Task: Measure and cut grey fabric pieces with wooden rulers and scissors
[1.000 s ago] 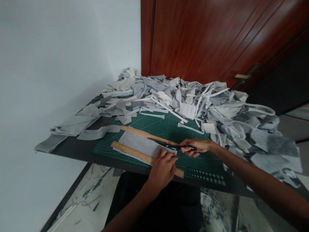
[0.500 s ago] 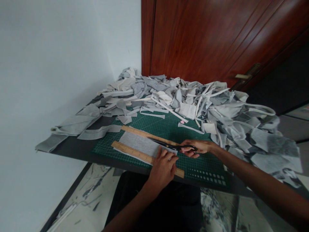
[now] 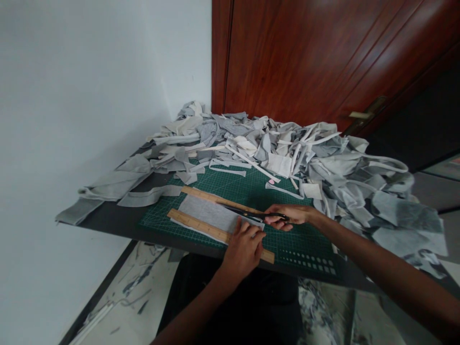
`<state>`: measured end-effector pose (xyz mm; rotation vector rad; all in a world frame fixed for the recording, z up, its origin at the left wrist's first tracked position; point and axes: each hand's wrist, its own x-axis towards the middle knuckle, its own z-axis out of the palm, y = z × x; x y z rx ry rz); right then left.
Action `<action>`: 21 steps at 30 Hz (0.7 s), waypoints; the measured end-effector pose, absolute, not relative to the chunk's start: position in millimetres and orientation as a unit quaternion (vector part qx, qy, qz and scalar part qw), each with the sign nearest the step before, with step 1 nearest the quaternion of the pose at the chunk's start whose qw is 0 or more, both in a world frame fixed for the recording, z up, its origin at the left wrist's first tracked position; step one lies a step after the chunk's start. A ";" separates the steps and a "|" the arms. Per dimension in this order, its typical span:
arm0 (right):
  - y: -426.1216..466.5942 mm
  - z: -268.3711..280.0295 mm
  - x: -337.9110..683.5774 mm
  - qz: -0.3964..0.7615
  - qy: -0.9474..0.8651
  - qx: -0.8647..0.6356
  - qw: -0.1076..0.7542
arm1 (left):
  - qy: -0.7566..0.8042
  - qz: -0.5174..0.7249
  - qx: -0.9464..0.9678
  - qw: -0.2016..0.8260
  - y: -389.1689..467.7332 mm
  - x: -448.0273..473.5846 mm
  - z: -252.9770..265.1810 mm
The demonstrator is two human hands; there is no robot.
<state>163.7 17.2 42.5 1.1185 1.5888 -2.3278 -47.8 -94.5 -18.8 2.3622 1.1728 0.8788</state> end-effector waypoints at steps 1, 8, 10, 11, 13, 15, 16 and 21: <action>17.3 42.6 162.0 -0.767 0.525 0.367 0.053 | 0.415 0.313 0.835 0.180 -94.5 -47.7 -18.8; 19.6 42.6 149.1 -0.760 0.538 0.364 0.039 | 0.418 0.311 0.836 0.174 -94.8 -47.9 -17.5; 20.5 41.1 148.8 -0.762 0.539 0.357 0.041 | 0.418 0.309 0.836 0.174 -94.9 -48.3 -17.2; 20.8 40.1 149.1 -0.763 0.539 0.353 0.041 | 0.418 0.310 0.836 0.174 -95.0 -48.5 -17.1; 21.1 38.0 150.4 -0.765 0.538 0.350 0.044 | 0.417 0.312 0.836 0.175 -95.1 -48.6 -17.2; 20.9 36.3 151.4 -0.764 0.538 0.353 0.044 | 0.417 0.313 0.835 0.177 -95.0 -48.4 -17.4; 20.7 35.7 151.6 -0.763 0.539 0.355 0.042 | 0.417 0.314 0.834 0.178 -95.0 -48.2 -17.6; 18.7 35.1 150.0 -0.758 0.541 0.361 0.045 | 0.417 0.315 0.833 0.182 -94.7 -47.5 -18.2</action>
